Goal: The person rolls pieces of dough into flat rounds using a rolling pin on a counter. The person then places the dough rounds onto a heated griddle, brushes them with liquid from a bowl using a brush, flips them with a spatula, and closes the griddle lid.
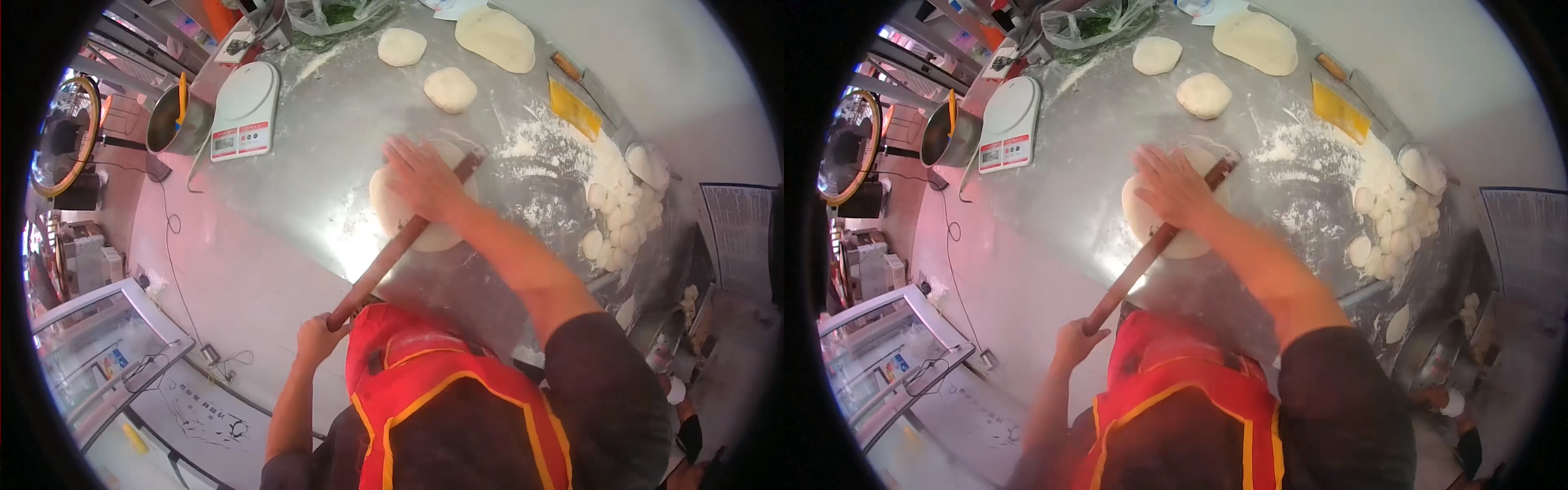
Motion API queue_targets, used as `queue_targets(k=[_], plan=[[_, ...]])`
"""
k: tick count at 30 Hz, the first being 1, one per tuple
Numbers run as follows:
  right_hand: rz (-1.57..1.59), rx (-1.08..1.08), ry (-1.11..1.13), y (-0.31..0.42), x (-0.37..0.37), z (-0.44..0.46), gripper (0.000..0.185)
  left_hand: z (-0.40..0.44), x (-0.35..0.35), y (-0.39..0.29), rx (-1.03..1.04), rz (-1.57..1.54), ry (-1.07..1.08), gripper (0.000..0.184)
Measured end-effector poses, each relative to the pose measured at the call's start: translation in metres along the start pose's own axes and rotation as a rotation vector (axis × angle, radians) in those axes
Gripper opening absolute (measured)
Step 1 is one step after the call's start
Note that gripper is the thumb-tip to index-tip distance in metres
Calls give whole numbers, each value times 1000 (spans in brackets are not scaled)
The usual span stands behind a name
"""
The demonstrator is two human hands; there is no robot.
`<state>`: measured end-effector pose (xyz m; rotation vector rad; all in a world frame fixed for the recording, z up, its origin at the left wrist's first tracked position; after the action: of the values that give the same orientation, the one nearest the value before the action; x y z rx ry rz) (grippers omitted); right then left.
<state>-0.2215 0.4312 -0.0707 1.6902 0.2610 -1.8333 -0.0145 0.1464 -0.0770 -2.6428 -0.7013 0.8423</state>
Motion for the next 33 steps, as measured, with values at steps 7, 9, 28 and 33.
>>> queue_targets(k=[7, 9, 28, 33], plan=[[158, 203, 140, -23, -28, -188, 62, -17, 82, -37, 127, 91, 51, 51], [94, 222, 164, -13, -50, -214, 61, -14, 96, -41, 131, 112, 41, 51], [88, 64, 10, -6, 3, 66, 53, 30, -50, 10, 152, -43, 51, 46], [328, 595, -559, -40, 2, 23, 43, 21, -68, 27, 147, 10, -189, 37]])
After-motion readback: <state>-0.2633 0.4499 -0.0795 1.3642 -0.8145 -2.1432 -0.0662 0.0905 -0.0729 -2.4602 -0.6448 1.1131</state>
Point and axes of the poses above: each hand's wrist, its own z-axis towards the middle knuckle, its own x-axis out of the palm, y = z × x, the point moved 3 cm from there along z, towards the middle knuckle, and after that the axes turned 7 degrees about y, right-handed, at the moved point
